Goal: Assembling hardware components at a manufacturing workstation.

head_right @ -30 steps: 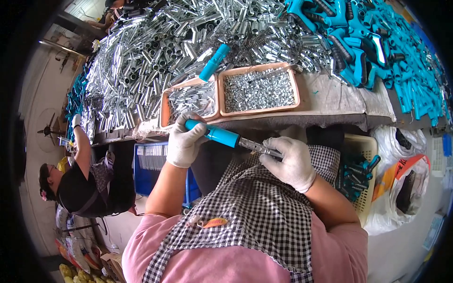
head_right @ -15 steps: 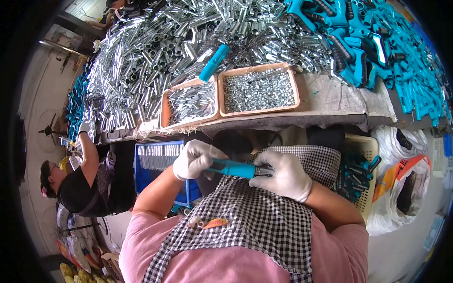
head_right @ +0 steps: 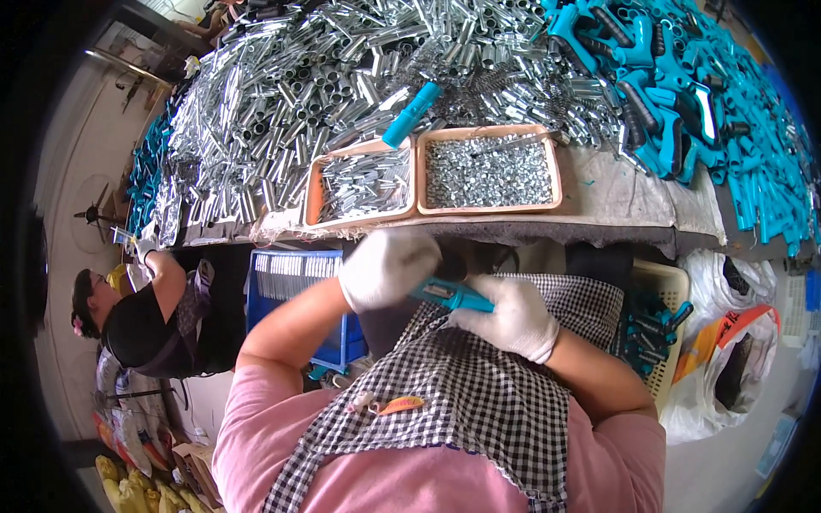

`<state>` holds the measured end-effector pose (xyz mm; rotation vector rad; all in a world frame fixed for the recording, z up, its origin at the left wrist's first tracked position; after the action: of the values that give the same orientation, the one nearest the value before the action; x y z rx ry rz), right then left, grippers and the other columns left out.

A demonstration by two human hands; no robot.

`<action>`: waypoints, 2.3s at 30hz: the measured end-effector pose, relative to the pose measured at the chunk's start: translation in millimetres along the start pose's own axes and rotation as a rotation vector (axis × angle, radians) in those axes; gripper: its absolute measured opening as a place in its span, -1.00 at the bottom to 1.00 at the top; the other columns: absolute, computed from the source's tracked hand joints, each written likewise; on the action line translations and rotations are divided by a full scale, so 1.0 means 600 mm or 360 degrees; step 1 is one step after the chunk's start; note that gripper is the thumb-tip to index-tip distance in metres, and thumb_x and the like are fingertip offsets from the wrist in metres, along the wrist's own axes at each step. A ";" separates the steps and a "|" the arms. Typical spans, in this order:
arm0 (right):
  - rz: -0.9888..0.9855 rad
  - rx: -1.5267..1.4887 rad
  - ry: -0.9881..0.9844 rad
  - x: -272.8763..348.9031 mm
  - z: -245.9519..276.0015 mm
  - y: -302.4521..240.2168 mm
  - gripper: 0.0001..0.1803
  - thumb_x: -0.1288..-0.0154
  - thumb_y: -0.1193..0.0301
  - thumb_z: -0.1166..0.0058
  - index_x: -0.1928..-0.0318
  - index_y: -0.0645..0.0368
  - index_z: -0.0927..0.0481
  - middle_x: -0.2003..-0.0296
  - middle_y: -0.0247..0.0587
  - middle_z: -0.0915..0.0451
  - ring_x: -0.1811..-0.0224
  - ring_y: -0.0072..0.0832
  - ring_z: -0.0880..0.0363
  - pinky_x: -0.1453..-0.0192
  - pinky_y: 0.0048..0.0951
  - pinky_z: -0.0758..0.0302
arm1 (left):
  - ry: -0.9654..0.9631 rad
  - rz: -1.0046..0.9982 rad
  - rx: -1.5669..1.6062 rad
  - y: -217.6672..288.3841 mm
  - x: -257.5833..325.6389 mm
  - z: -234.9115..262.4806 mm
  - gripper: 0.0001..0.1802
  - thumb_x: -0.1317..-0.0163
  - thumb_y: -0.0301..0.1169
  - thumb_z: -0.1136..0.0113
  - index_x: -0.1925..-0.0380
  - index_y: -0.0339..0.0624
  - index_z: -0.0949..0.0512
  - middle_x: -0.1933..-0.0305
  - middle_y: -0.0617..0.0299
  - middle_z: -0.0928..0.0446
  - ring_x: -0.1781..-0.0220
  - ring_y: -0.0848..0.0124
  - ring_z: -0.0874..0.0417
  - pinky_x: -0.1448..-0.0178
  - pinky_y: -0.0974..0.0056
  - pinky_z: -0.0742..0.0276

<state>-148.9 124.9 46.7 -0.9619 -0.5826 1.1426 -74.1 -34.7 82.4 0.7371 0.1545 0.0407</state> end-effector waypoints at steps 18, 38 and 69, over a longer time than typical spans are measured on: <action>0.0074 0.0409 0.0364 0.003 0.034 0.020 -0.67 0.00 0.15 -0.41 0.39 0.05 -0.58 0.56 -0.11 -0.59 0.52 -0.07 -0.62 0.46 -0.15 -0.53 | 0.0419 0.0644 0.0089 -0.047 -0.011 0.057 -0.91 -0.25 -0.53 -0.23 0.27 -0.31 -0.59 0.23 0.05 -0.64 0.18 0.24 -0.66 0.05 0.26 -0.55; 0.0367 0.0897 -0.0037 0.034 -0.017 0.019 -0.51 -0.03 -0.07 -0.29 0.15 -0.01 -0.64 0.56 -0.27 -0.58 0.56 -0.33 -0.62 0.44 -0.31 -0.55 | -0.0811 0.0507 0.0467 -0.017 0.005 -0.106 -0.47 0.13 -0.22 -0.57 0.30 -0.30 -0.49 0.33 0.04 -0.57 0.28 0.26 -0.63 0.19 0.20 -0.52; 0.0068 0.0449 0.0371 0.041 0.099 0.035 -0.47 -0.07 0.29 -0.34 -0.04 0.25 -0.56 0.43 0.01 -0.65 0.43 -0.06 -0.67 0.36 -0.14 -0.57 | 0.0224 0.0207 -0.0747 -0.079 -0.182 0.004 -0.75 -0.18 -0.25 -0.27 0.39 -0.23 -0.58 0.45 -0.07 -0.61 0.31 -0.04 -0.67 0.18 -0.04 -0.53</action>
<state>-198.4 170.0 55.7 -0.8504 -0.2071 1.0973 -182.2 -81.3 65.8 0.2741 0.2218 0.2449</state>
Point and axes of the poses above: each hand's wrist, its own x-axis away from the middle knuckle, its own z-axis out of the back of the hand, y = z × x, the point moved 6 cm from there along -x, towards the middle knuckle
